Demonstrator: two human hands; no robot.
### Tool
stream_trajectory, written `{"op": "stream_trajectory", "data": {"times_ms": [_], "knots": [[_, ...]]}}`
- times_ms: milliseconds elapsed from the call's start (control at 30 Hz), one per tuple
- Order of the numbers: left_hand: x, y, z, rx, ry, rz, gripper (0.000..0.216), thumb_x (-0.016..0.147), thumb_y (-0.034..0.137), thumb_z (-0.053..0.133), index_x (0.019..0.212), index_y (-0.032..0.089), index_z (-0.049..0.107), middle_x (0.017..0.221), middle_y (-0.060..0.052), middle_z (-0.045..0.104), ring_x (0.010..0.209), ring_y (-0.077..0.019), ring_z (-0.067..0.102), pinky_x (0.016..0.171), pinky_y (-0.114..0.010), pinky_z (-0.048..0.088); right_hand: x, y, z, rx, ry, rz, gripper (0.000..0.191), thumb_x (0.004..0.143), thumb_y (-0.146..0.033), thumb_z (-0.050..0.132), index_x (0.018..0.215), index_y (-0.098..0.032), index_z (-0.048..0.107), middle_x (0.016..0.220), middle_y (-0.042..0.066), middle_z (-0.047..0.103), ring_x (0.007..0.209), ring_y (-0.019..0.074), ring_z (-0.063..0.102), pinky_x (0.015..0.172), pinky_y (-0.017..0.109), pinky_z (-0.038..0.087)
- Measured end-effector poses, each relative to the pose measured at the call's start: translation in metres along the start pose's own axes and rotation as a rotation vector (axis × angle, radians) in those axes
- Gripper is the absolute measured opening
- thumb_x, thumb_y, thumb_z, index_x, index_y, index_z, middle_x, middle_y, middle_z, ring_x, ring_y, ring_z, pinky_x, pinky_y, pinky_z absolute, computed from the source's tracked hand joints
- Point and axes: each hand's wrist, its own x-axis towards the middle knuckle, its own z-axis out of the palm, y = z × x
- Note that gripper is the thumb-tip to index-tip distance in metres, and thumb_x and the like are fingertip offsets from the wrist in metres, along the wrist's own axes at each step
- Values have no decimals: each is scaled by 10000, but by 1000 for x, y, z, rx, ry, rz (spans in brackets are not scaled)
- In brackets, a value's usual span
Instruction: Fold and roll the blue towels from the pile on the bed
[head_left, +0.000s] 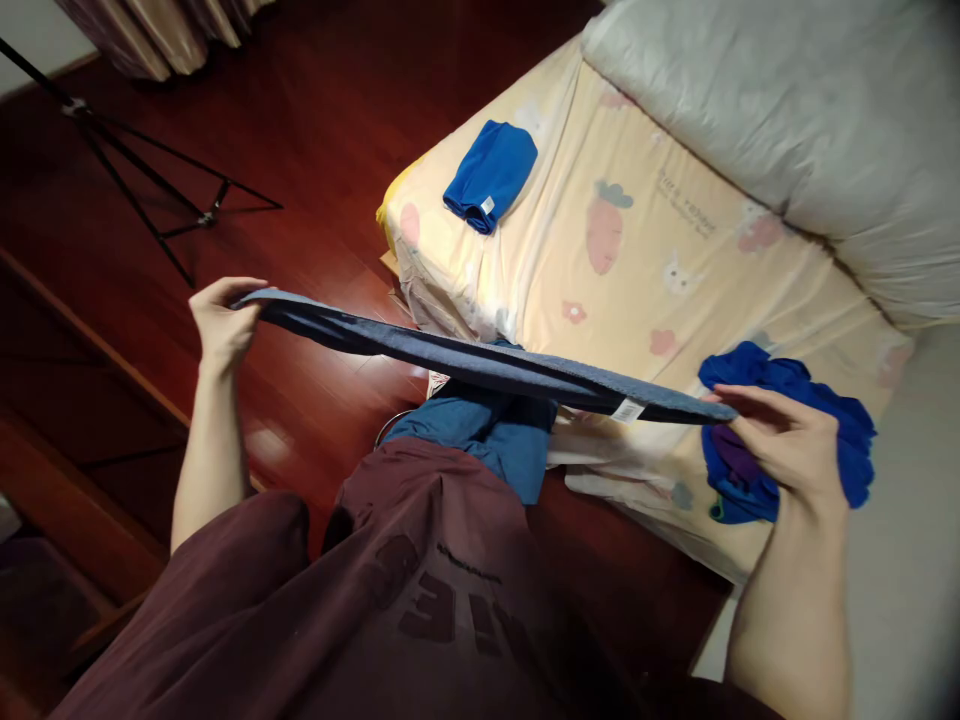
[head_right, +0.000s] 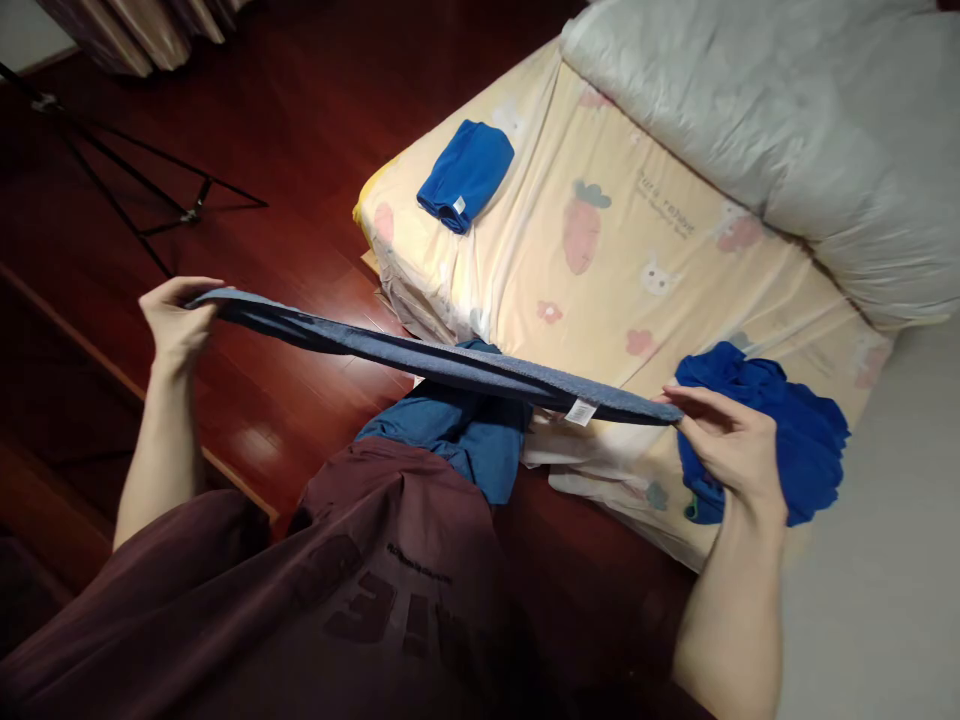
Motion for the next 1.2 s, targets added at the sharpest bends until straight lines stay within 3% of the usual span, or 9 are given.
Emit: {"op": "stream_trajectory", "data": {"times_ms": [100, 233, 333, 400, 600, 767, 900, 1067, 1200], "knots": [[6, -9, -12, -6, 106, 4, 667, 760, 773, 759, 946, 134, 723, 936, 0, 766, 830, -139, 626, 872, -422, 627, 7, 13, 10, -8, 90, 18, 291, 501, -110, 1014, 692, -207, 819, 812, 125, 783, 715, 211, 758, 689, 324, 607], [14, -16, -21, -36, 186, 9, 826, 696, 946, 655, 945, 159, 702, 916, -1, 748, 855, -160, 632, 946, -504, 619, 19, 27, 33, 24, 130, 53, 358, 588, -292, 1011, 556, -173, 675, 611, 82, 687, 506, 142, 632, 527, 276, 487], [17, -10, -27, -95, 222, 40, 810, 674, 955, 677, 911, 180, 697, 901, 8, 743, 846, -164, 635, 973, -537, 602, 25, 31, 59, 212, 189, 3, 516, 770, -528, 889, 556, -227, 528, 454, -8, 510, 386, 105, 480, 434, 263, 375], [18, 2, -30, -127, 234, 60, 776, 654, 941, 719, 864, 194, 696, 864, 25, 736, 830, -162, 638, 982, -547, 592, 27, 31, 75, 365, 171, -69, 520, 845, -634, 789, 629, -254, 507, 479, -16, 519, 414, 116, 495, 456, 265, 414], [17, 43, -40, -159, 207, 127, 653, 670, 847, 793, 830, 217, 725, 831, 39, 739, 821, -165, 634, 1003, -542, 582, 24, 25, 96, 576, 37, -23, 479, 645, -522, 944, 852, -205, 651, 699, 7, 690, 599, 136, 652, 590, 264, 550], [24, 60, -38, -161, 166, 167, 449, 752, 621, 776, 892, 194, 761, 846, 15, 740, 850, -171, 669, 995, -478, 583, 7, 16, 102, 489, -98, 98, 441, 567, -412, 972, 850, -176, 729, 674, -13, 680, 536, 106, 590, 489, 208, 460], [33, 64, -36, -155, 193, 181, 436, 718, 503, 698, 924, 127, 779, 880, -64, 751, 833, -194, 694, 954, -426, 595, -6, 13, 106, 448, -204, 86, 433, 610, -518, 963, 791, -205, 725, 706, -7, 696, 605, 132, 631, 549, 229, 509], [39, 77, -45, -15, 185, 244, 378, 715, 454, 738, 918, 148, 827, 926, -82, 741, 882, -228, 697, 1008, -460, 586, -3, 28, 88, 475, 4, 26, 514, 623, -613, 975, 761, -209, 688, 645, -30, 604, 537, 95, 534, 498, 211, 434], [44, 115, -42, 11, 89, 284, 401, 728, 477, 798, 946, 144, 848, 863, -71, 744, 813, -221, 691, 983, -481, 606, 10, 42, 50, 500, 204, 5, 507, 708, -584, 961, 745, -181, 656, 534, -44, 510, 447, 81, 467, 455, 229, 347]]}}
